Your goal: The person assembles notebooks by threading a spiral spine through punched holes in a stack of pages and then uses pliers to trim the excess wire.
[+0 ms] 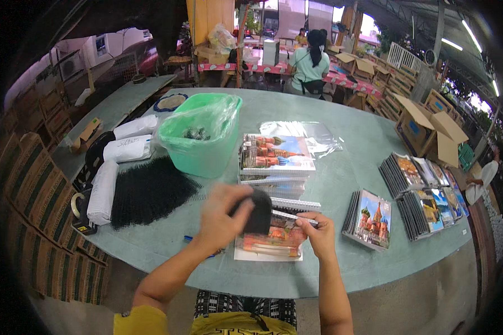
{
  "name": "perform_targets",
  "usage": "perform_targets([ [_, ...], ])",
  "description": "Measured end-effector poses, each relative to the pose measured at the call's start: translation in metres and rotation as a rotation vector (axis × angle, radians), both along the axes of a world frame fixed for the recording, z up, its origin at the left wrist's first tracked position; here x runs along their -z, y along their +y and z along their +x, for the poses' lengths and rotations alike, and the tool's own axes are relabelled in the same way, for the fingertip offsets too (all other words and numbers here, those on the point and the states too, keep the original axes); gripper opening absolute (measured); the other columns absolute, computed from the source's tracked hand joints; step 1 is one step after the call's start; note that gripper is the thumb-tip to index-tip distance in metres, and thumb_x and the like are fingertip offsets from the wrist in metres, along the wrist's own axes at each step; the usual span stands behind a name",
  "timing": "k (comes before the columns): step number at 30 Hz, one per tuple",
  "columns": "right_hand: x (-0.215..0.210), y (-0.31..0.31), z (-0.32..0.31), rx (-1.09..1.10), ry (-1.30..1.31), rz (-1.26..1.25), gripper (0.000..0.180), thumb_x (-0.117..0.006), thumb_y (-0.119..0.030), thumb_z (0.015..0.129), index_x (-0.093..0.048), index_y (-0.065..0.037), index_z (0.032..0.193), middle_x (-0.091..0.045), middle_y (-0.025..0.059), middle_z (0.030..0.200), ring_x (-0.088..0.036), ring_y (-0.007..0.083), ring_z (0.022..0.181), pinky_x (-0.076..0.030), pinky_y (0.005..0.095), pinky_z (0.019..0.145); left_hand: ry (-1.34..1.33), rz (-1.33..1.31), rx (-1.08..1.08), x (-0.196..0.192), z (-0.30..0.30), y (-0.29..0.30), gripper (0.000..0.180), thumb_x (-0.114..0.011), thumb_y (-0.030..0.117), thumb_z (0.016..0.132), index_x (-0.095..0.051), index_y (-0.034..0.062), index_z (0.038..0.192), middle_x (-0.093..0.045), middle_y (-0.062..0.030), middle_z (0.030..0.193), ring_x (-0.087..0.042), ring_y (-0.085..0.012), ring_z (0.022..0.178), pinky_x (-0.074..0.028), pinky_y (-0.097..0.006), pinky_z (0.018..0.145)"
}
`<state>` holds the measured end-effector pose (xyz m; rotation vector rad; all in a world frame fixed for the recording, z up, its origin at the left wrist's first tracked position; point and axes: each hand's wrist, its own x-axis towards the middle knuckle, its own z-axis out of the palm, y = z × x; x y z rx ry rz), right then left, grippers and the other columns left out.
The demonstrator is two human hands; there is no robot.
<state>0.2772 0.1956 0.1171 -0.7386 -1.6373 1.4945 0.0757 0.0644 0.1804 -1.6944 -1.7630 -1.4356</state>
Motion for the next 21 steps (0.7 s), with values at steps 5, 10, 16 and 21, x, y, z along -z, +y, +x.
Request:
perform_targets([
  [5, 0.007, -0.002, -0.008, 0.031, 0.033, 0.025, 0.014, -0.070, -0.007, 0.080, -0.067, 0.002, 0.090, -0.066, 0.0047, 0.085, -0.058, 0.0084, 0.075, -0.046, 0.0222, 0.067, -0.010, -0.521, 0.297, 0.031, 0.017, 0.001, 0.023, -0.067, 0.008, 0.077, -0.062, 0.0078, 0.100, -0.055, -0.0084, 0.091, -0.058, -0.0283, 0.084, -0.047, -0.038, 0.073],
  [10, 0.005, -0.006, -0.006, -0.001, 0.112, -0.036, 0.014, -0.069, -0.006, 0.081, -0.065, 0.002, 0.091, -0.065, 0.0055, 0.085, -0.059, 0.0095, 0.076, -0.049, 0.0229, 0.068, -0.210, 0.013, -0.024, 0.014, 0.019, 0.006, 0.026, -0.068, 0.011, 0.076, -0.063, 0.0101, 0.101, -0.054, -0.0089, 0.089, -0.058, -0.0286, 0.082, -0.048, -0.036, 0.072],
  [16, 0.006, -0.010, -0.011, 0.040, 0.296, -0.135, 0.014, -0.068, -0.007, 0.082, -0.063, 0.002, 0.092, -0.065, 0.0078, 0.086, -0.061, 0.0102, 0.075, -0.051, 0.0236, 0.068, -0.085, 0.113, -0.077, -0.013, 0.019, 0.004, 0.026, -0.066, 0.005, 0.076, -0.061, 0.0056, 0.101, -0.054, -0.0096, 0.091, -0.056, -0.0283, 0.084, -0.047, -0.036, 0.071],
  [21, 0.009, -0.010, -0.010, 0.118, 0.182, 0.181, 0.013, -0.069, -0.006, 0.080, -0.064, -0.002, 0.090, -0.066, 0.0082, 0.090, -0.060, 0.0138, 0.079, -0.048, 0.0258, 0.070, 0.003, -0.152, 0.232, 0.026, 0.023, 0.003, 0.032, -0.069, 0.008, 0.074, -0.059, 0.0053, 0.104, -0.054, -0.0112, 0.093, -0.057, -0.0274, 0.079, -0.048, -0.034, 0.066],
])
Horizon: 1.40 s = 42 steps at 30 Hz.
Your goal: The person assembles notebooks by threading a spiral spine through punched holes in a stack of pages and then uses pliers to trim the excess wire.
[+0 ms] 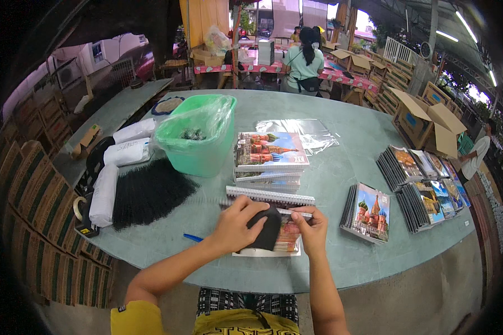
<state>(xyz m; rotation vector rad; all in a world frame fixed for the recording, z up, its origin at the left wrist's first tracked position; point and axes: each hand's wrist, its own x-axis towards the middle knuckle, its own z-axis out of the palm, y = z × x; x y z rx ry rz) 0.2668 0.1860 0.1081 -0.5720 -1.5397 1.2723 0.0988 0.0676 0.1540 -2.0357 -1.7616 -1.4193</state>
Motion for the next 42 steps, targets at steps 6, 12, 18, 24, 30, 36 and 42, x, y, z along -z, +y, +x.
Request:
perform_targets([
  [6, -0.034, -0.023, -0.009, 0.444, -0.507, 0.873, 0.011, -0.067, -0.009, 0.074, -0.065, -0.011, 0.085, -0.062, 0.0047, 0.082, -0.057, 0.0235, 0.079, -0.038, 0.0377, 0.076, -0.360, 0.412, -0.234, -0.070, -0.013, -0.024, 0.028, -0.070, 0.002, 0.073, -0.058, 0.0028, 0.098, -0.050, -0.0050, 0.091, -0.053, -0.0125, 0.080, -0.044, -0.023, 0.061],
  [12, -0.036, -0.028, -0.022, 0.322, -0.650, 0.794, 0.015, -0.070, -0.012, 0.072, -0.065, -0.012, 0.086, -0.062, 0.0026, 0.080, -0.057, 0.0217, 0.078, -0.037, 0.0356, 0.073, 0.017, 0.454, -0.336, -0.069, -0.003, -0.022, 0.033, -0.069, -0.002, 0.070, -0.061, 0.0028, 0.101, -0.054, -0.0077, 0.088, -0.053, -0.0203, 0.079, -0.043, -0.028, 0.069],
  [18, -0.025, -0.014, -0.001, 0.223, -0.371, 0.479, 0.012, -0.070, -0.008, 0.075, -0.066, -0.006, 0.086, -0.064, 0.0084, 0.077, -0.061, 0.0217, 0.074, -0.046, 0.0332, 0.072, 0.171, -0.205, -0.045, 0.030, 0.017, -0.009, 0.034, -0.066, 0.005, 0.069, -0.063, 0.0120, 0.102, -0.054, -0.0099, 0.083, -0.054, -0.0286, 0.081, -0.047, -0.041, 0.067],
  [24, 0.003, -0.009, 0.002, -0.075, -0.011, -0.094, 0.014, -0.067, -0.007, 0.083, -0.062, 0.001, 0.093, -0.066, 0.0055, 0.082, -0.060, 0.0079, 0.076, -0.047, 0.0204, 0.058, 0.341, -0.170, -0.065, 0.017, 0.019, 0.001, 0.033, -0.067, 0.007, 0.071, -0.064, 0.0125, 0.104, -0.055, -0.0069, 0.081, -0.056, -0.0245, 0.076, -0.047, -0.036, 0.063],
  [30, 0.015, -0.004, 0.002, -0.107, 0.154, -0.122, 0.012, -0.064, -0.005, 0.085, -0.059, 0.000, 0.095, -0.064, 0.0058, 0.089, -0.059, 0.0081, 0.078, -0.049, 0.0197, 0.059, -0.076, 0.294, -0.302, -0.023, 0.023, 0.007, 0.031, -0.069, 0.006, 0.070, -0.064, 0.0127, 0.100, -0.054, -0.0074, 0.082, -0.056, -0.0241, 0.078, -0.047, -0.036, 0.066],
  [36, 0.004, -0.006, 0.005, -0.117, 0.114, -0.136, 0.019, -0.060, -0.017, 0.090, -0.057, 0.001, 0.096, -0.063, 0.0056, 0.084, -0.060, 0.0090, 0.073, -0.049, 0.0209, 0.064, -0.053, 0.218, -0.146, -0.014, 0.022, 0.022, 0.028, -0.067, 0.006, 0.071, -0.064, 0.0113, 0.099, -0.053, -0.0079, 0.083, -0.056, -0.0256, 0.075, -0.048, -0.035, 0.064],
  [42, 0.001, -0.004, 0.005, -0.130, 0.113, -0.188, 0.044, -0.043, -0.039, 0.097, -0.061, 0.000, 0.101, -0.061, 0.0032, 0.082, -0.055, 0.0080, 0.074, -0.043, 0.0221, 0.069, 0.169, -0.172, 0.100, 0.003, 0.038, 0.015, 0.032, -0.070, 0.007, 0.070, -0.065, 0.0127, 0.101, -0.053, -0.0089, 0.084, -0.058, -0.0257, 0.084, -0.049, -0.037, 0.069],
])
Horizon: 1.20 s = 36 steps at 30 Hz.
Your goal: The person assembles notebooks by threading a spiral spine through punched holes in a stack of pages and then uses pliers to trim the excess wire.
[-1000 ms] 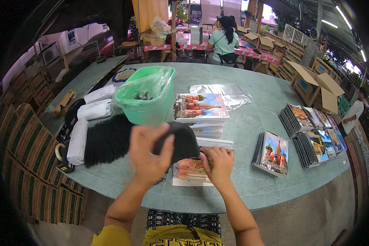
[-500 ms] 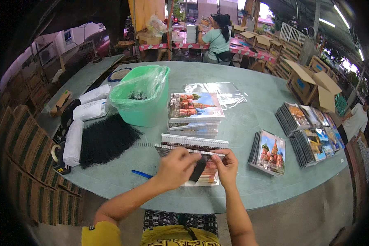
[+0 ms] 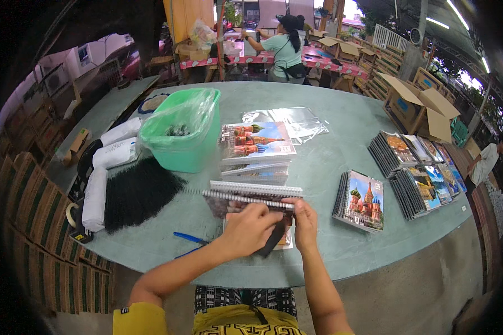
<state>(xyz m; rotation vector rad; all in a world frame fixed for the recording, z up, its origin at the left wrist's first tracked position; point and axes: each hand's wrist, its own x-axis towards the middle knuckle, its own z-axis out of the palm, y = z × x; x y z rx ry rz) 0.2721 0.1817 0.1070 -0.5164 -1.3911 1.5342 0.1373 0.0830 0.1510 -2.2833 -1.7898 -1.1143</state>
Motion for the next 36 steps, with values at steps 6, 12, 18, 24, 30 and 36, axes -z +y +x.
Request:
perform_targets([
  [6, 0.002, 0.005, 0.011, -0.077, 0.010, 0.068, 0.054, -0.038, -0.043, 0.097, -0.063, 0.005, 0.100, -0.064, 0.0114, 0.099, -0.058, 0.0184, 0.095, -0.041, 0.0315, 0.089, -0.052, 0.163, -0.115, -0.002, 0.021, -0.003, 0.031, -0.069, 0.007, 0.073, -0.063, 0.0087, 0.103, -0.052, -0.0103, 0.085, -0.057, -0.0246, 0.071, -0.049, -0.035, 0.062],
  [12, 0.005, 0.008, 0.010, -0.268, 0.023, 0.194, 0.060, -0.036, -0.048, 0.095, -0.060, 0.006, 0.106, -0.064, 0.0130, 0.102, -0.058, 0.0174, 0.096, -0.045, 0.0295, 0.086, -0.144, -0.067, 0.040, 0.037, 0.040, -0.038, 0.026, -0.068, 0.014, 0.077, -0.063, 0.0081, 0.101, -0.052, -0.0101, 0.087, -0.058, -0.0266, 0.076, -0.049, -0.037, 0.066],
  [18, 0.006, 0.012, 0.005, -0.102, -0.234, 0.308, 0.025, -0.063, -0.008, 0.083, -0.062, 0.002, 0.106, -0.065, 0.0103, 0.099, -0.060, 0.0140, 0.090, -0.049, 0.0262, 0.079, 0.014, 0.146, -0.043, 0.043, 0.018, -0.020, 0.033, -0.065, 0.016, 0.077, -0.059, 0.0113, 0.110, -0.053, -0.0108, 0.104, -0.050, -0.0324, 0.100, -0.040, -0.045, 0.084],
  [24, 0.004, 0.009, 0.004, -0.173, -0.030, -0.028, 0.028, -0.068, 0.000, 0.077, -0.064, -0.001, 0.105, -0.067, 0.0093, 0.098, -0.062, 0.0128, 0.087, -0.050, 0.0240, 0.075, 0.031, 0.163, -0.063, -0.016, -0.012, 0.005, 0.031, -0.068, 0.011, 0.073, -0.062, 0.0086, 0.103, -0.054, -0.0115, 0.095, -0.053, -0.0284, 0.089, -0.040, -0.041, 0.080],
  [30, 0.007, 0.011, 0.008, -0.152, -0.156, 0.082, 0.027, -0.069, -0.001, 0.077, -0.064, 0.000, 0.104, -0.066, 0.0073, 0.094, -0.060, 0.0098, 0.085, -0.050, 0.0229, 0.073, 0.244, 0.038, -0.065, 0.002, -0.030, 0.020, 0.020, -0.061, 0.016, 0.077, -0.060, 0.0080, 0.096, -0.056, -0.0055, 0.083, -0.054, -0.0218, 0.078, -0.038, -0.037, 0.073],
  [36, 0.004, 0.011, 0.010, -0.162, -0.143, 0.096, 0.024, -0.068, -0.002, 0.079, -0.065, 0.001, 0.102, -0.067, 0.0057, 0.089, -0.060, 0.0083, 0.079, -0.050, 0.0224, 0.071, 0.294, 0.197, 0.050, -0.004, -0.021, 0.022, 0.012, -0.061, 0.015, 0.077, -0.058, 0.0087, 0.086, -0.056, -0.0044, 0.076, -0.054, -0.0222, 0.075, -0.038, -0.034, 0.070],
])
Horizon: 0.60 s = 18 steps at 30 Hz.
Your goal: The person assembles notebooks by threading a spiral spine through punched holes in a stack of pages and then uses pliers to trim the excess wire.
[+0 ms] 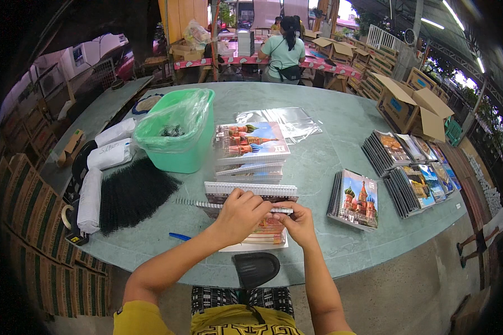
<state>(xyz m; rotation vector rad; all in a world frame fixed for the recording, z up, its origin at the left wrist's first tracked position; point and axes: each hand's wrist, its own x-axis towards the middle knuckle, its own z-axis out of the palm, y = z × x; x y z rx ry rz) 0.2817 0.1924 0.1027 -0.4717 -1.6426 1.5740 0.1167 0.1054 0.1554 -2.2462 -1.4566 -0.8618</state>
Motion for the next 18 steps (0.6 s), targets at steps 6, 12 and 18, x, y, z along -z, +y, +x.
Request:
perform_targets([
  [6, 0.000, -0.003, -0.002, 0.090, -0.105, 0.102, 0.019, -0.064, -0.002, 0.081, -0.064, 0.002, 0.100, -0.067, 0.0060, 0.083, -0.061, 0.0096, 0.076, -0.050, 0.0229, 0.070, -0.038, -0.017, -0.019, -0.002, 0.003, 0.005, 0.020, -0.066, 0.018, 0.075, -0.057, 0.0059, 0.088, -0.057, -0.0075, 0.083, -0.055, -0.0254, 0.080, -0.039, -0.038, 0.069],
  [12, 0.005, -0.002, -0.007, 0.144, 0.148, 0.039, 0.018, -0.065, -0.004, 0.082, -0.063, 0.002, 0.098, -0.065, 0.0080, 0.090, -0.061, 0.0118, 0.082, -0.051, 0.0244, 0.072, 0.061, -0.301, -0.190, -0.004, -0.008, -0.005, 0.025, -0.065, 0.023, 0.076, -0.052, 0.0055, 0.088, -0.054, -0.0103, 0.086, -0.054, -0.0258, 0.085, -0.041, -0.039, 0.073],
  [18, 0.000, 0.002, -0.007, 0.002, 0.008, -0.182, 0.021, -0.064, -0.003, 0.083, -0.061, 0.002, 0.103, -0.064, 0.0072, 0.093, -0.059, 0.0122, 0.091, -0.050, 0.0248, 0.079, -0.137, -0.170, -0.139, -0.013, 0.000, -0.004, 0.026, -0.069, 0.020, 0.074, -0.053, 0.0063, 0.089, -0.053, -0.0098, 0.086, -0.054, -0.0264, 0.084, -0.041, -0.039, 0.070],
])
